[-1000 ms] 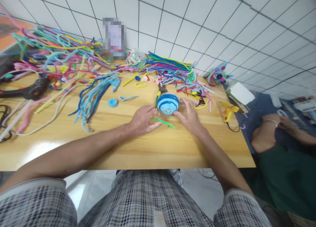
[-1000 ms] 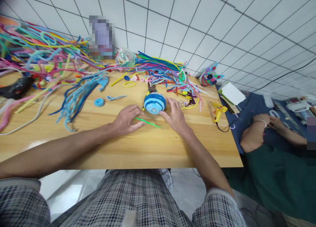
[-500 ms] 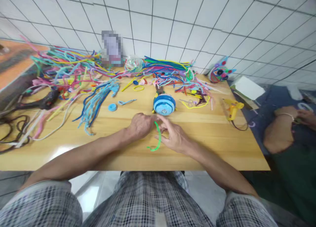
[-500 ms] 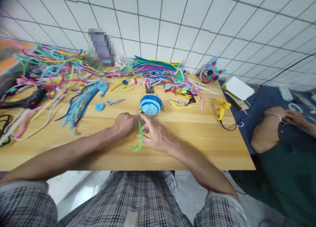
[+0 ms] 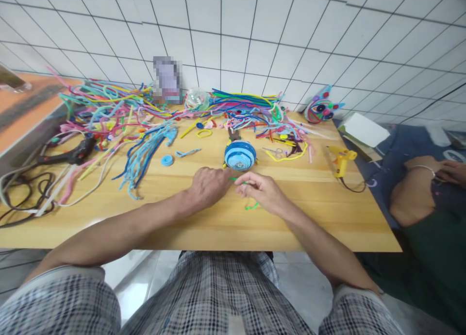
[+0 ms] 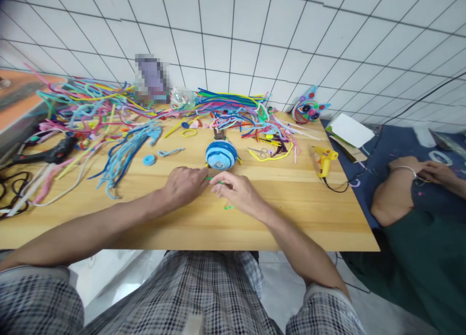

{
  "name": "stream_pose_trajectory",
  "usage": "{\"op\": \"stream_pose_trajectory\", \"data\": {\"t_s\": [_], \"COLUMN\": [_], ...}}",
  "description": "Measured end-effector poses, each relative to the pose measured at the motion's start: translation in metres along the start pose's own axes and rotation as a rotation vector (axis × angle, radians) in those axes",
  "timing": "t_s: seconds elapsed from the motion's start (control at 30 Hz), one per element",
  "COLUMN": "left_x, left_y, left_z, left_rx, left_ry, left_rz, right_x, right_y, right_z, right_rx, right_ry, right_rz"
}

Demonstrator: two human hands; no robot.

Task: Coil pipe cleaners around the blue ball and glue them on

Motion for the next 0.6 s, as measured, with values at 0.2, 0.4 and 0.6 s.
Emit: {"op": "stream_pose_trajectory", "data": {"t_s": [0.2,0.4,0.6], "left_x": [-0.006,-0.035,-0.039], "left_y": [-0.02,-0.056,-0.065], "left_z": [-0.027,-0.04,-0.046], "left_rx": [-0.246,-0.371,-0.315], "left_ry": [0.297,0.636,0.775], "left_rz": [0.499,0.416,0.444], "right_x": [0.061,0.071,0.057], "right_y": [-0.023,-0.049,-0.066], "right_z": [-0.007,0.016,0.015], "right_rx": [0.126,0.109,0.132], "right_ry": [-0.019,-0.08,-0.075], "right_rz": [0.275,0.534,0.578]}}
Point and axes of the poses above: each hand's wrist, its own y-axis away from the middle knuckle, its own x-axis out of the back of the hand, z = x × y, the point moved 4 cm from there along -y, towards the middle knuckle, and after that the axes turned 6 degrees about z, right-handed, at the moved point
